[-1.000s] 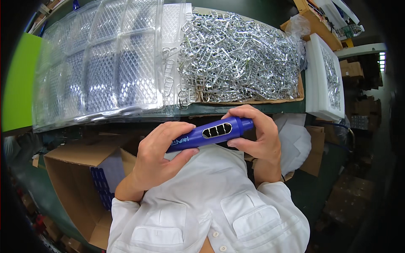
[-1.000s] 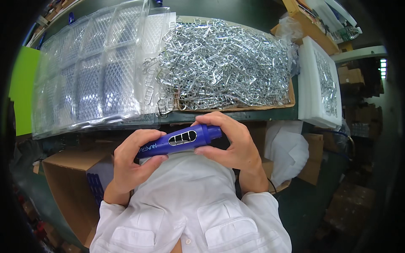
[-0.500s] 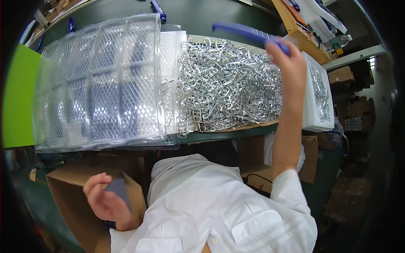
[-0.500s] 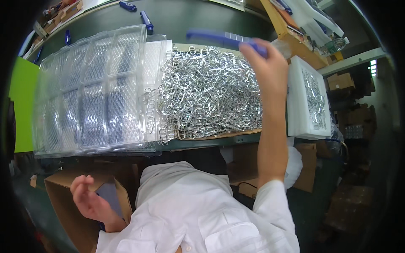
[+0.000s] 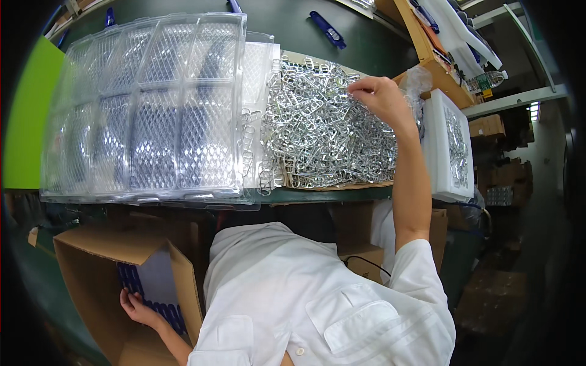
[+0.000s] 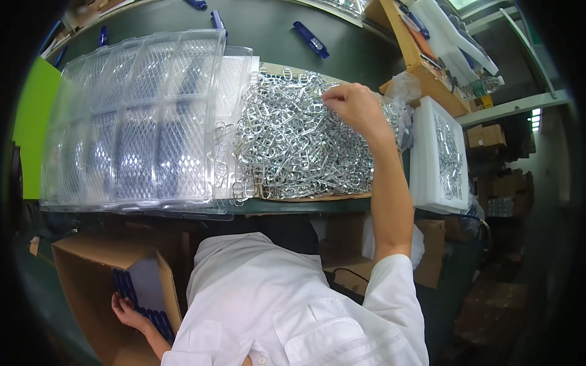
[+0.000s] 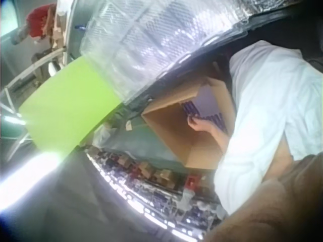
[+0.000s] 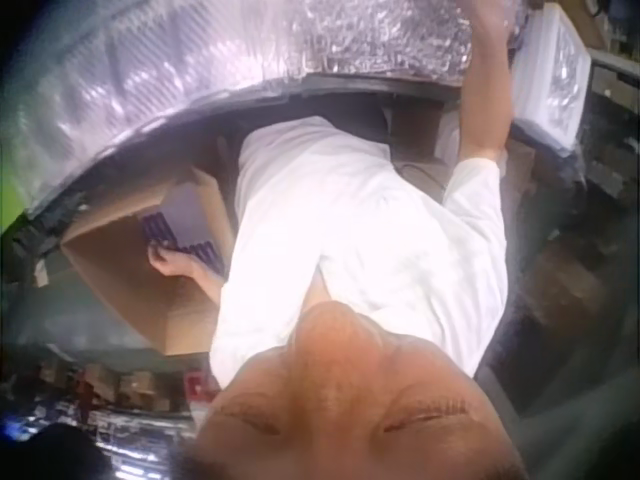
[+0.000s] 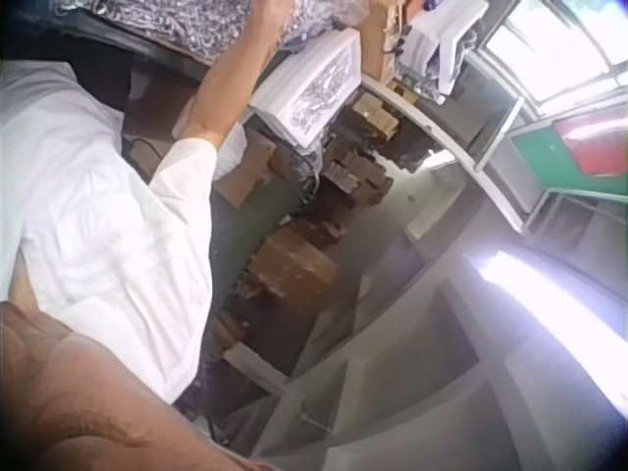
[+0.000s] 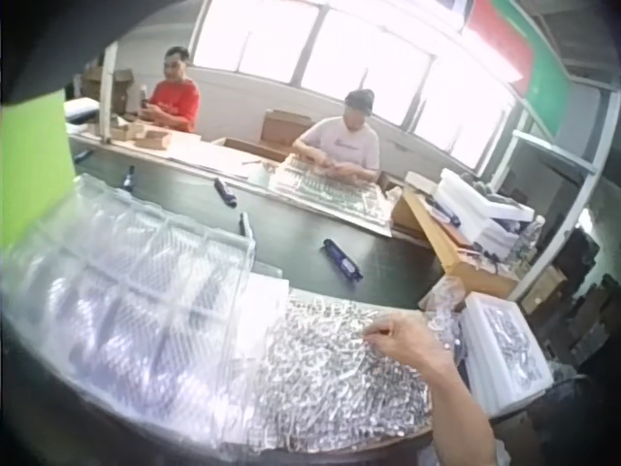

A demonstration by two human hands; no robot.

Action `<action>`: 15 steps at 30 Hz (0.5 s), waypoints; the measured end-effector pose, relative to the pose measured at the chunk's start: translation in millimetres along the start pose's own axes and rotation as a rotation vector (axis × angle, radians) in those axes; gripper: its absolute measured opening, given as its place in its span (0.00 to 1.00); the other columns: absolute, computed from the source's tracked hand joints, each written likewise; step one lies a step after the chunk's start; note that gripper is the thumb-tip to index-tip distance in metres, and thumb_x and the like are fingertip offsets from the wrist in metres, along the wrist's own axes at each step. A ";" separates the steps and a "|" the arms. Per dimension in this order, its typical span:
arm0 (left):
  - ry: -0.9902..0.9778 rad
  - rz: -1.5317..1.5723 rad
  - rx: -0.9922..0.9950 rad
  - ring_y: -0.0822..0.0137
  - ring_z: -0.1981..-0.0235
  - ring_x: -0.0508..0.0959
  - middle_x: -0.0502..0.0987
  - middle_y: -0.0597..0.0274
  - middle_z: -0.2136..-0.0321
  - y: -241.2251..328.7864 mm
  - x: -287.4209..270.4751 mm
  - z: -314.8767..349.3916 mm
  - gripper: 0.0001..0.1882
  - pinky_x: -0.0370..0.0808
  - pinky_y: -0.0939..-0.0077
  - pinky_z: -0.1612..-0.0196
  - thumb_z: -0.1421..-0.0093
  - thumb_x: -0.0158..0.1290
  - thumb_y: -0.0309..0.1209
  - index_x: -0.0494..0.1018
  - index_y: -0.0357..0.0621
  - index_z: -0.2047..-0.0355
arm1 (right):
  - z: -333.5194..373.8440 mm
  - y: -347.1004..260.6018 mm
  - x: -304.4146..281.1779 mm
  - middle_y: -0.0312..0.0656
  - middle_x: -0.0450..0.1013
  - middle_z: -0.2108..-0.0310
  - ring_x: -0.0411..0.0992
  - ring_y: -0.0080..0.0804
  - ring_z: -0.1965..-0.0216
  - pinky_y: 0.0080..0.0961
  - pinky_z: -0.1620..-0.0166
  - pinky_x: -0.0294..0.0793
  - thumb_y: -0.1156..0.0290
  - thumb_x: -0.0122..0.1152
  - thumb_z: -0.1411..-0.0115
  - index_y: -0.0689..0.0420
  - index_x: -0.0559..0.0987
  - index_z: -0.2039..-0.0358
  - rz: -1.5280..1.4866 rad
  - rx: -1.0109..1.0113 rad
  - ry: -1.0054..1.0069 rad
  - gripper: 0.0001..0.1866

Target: The person repeatedly picks up a blue plastic handle and a small metal clip from a pile on a table. They insert the metal clip into the handle and place the assembled unit into a cardboard box. This process is repeated continuously throughout the video.

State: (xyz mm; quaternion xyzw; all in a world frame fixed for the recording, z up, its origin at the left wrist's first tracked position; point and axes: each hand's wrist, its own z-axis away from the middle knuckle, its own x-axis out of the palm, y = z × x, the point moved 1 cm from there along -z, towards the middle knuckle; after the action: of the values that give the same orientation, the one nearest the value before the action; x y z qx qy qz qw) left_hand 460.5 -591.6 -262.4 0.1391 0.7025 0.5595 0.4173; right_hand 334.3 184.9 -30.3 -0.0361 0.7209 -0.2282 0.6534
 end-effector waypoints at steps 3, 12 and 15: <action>0.026 -0.156 -0.049 0.67 0.54 0.81 0.81 0.56 0.48 -76.3 -24.3 -4.1 0.15 0.80 0.73 0.54 0.26 0.49 0.25 0.76 0.33 0.43 | 4.1 -29.1 11.3 0.45 0.84 0.61 0.83 0.38 0.60 0.31 0.53 0.80 0.73 0.71 0.42 0.61 0.88 0.58 0.113 -0.144 -0.022 0.11; 0.096 -0.380 -0.097 0.59 0.57 0.84 0.86 0.55 0.59 -165.3 -44.4 -30.4 0.13 0.78 0.66 0.49 0.31 0.58 0.32 0.82 0.38 0.51 | 14.2 22.5 31.7 0.47 0.79 0.48 0.79 0.45 0.47 0.35 0.42 0.75 0.85 0.56 0.42 0.57 0.80 0.44 0.332 -0.210 -0.141 0.24; 0.048 -0.458 -0.049 0.52 0.54 0.84 0.85 0.49 0.56 -168.9 -29.2 -38.2 0.16 0.78 0.59 0.48 0.32 0.58 0.35 0.81 0.38 0.50 | 16.2 1.4 33.6 0.47 0.80 0.48 0.79 0.45 0.46 0.38 0.41 0.74 0.84 0.56 0.40 0.56 0.80 0.44 0.314 -0.233 -0.101 0.23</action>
State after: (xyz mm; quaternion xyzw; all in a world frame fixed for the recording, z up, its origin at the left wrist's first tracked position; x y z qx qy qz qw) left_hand 495.9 -693.2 -401.2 -0.0477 0.7117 0.4701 0.5198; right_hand 345.4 169.8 -62.6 -0.0098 0.7055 -0.0364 0.7077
